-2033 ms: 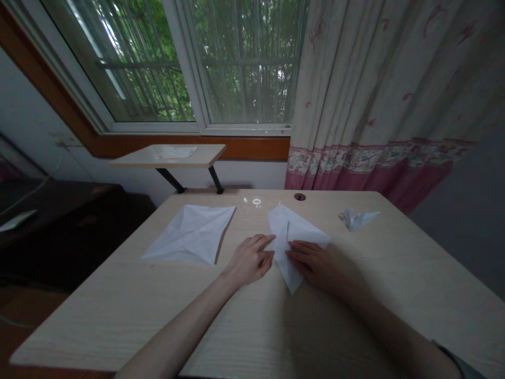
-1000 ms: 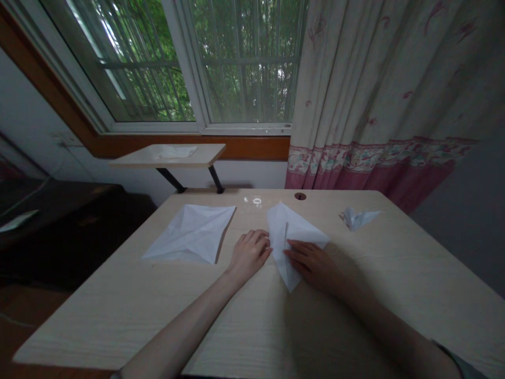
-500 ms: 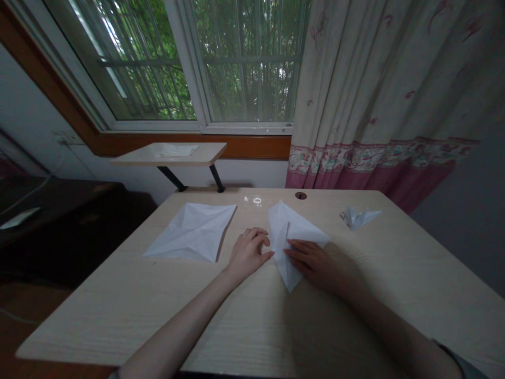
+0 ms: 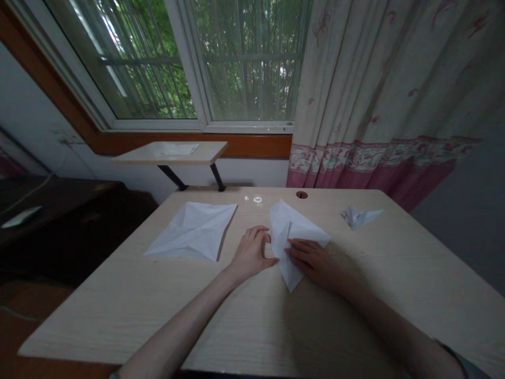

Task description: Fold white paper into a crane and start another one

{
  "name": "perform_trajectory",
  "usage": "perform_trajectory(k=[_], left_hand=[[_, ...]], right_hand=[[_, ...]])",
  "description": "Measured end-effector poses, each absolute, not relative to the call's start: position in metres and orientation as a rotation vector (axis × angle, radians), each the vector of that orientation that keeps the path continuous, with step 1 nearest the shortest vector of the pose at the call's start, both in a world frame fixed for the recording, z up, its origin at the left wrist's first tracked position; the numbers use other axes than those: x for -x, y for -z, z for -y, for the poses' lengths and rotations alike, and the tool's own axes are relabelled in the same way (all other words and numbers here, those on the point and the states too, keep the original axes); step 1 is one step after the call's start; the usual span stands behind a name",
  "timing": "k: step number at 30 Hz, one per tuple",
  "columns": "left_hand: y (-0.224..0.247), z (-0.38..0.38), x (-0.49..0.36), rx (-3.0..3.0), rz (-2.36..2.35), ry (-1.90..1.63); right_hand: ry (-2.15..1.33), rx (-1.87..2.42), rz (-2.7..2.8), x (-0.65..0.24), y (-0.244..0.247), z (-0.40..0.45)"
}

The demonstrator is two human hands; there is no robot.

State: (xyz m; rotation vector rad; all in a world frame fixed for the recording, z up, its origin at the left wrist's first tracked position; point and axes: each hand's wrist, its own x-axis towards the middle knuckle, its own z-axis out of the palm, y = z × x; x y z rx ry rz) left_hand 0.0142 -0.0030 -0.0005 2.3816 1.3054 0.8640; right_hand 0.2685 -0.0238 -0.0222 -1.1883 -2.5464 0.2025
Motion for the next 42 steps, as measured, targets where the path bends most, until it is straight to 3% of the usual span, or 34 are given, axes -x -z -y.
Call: perform_trajectory(k=[13,24,42], left_hand=[[0.012,0.003,-0.016,-2.371,-1.238,-0.888],[0.008,0.013,-0.021,-2.402,-1.257,-0.623],[0.009,0.025,-0.027,-2.432,-1.213,-0.481]], right_hand=[[-0.176,1.18,2.551,-0.269,0.023,0.023],[-0.201,1.154,2.521,-0.271,0.027,0.023],[-0.243,1.181,2.521,-0.271,0.026,0.023]])
